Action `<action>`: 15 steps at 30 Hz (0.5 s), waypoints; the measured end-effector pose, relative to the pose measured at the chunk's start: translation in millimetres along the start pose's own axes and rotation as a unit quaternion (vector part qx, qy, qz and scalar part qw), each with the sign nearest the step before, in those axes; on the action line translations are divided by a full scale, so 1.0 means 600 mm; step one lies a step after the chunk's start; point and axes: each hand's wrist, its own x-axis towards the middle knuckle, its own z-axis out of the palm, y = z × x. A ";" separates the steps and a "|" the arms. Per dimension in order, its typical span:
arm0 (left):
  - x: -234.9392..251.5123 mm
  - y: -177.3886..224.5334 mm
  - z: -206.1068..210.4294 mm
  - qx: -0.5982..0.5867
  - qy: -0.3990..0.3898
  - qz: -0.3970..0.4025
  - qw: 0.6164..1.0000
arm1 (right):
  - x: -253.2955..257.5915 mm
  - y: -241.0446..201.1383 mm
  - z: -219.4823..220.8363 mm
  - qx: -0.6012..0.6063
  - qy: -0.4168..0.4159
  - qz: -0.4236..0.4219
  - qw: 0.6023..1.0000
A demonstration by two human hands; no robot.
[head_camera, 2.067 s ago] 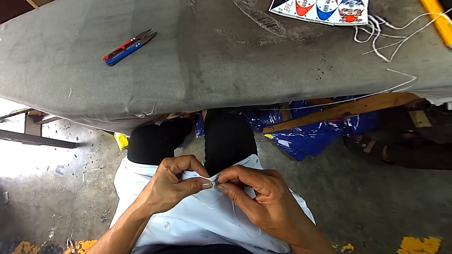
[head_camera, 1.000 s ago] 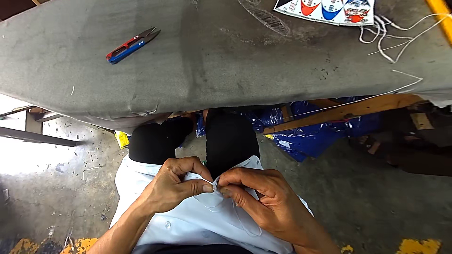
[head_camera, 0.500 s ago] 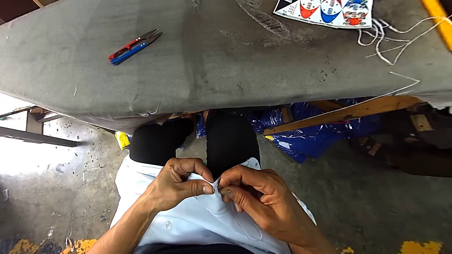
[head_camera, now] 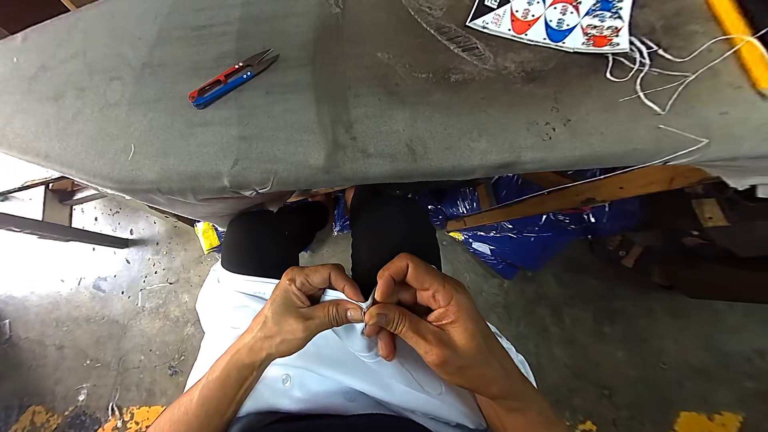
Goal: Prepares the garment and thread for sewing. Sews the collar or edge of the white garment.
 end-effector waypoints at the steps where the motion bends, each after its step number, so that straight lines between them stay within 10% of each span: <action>1: 0.000 0.003 0.000 0.015 0.006 -0.002 1.000 | 0.001 -0.004 -0.006 -0.052 -0.001 -0.006 0.999; 5: 0.001 0.012 0.006 0.089 0.036 -0.014 0.995 | -0.002 -0.031 -0.018 -0.351 0.050 -0.076 0.932; 15: -0.002 0.018 0.022 0.181 0.076 -0.025 0.980 | 0.019 -0.023 0.023 -0.436 0.032 -0.116 0.892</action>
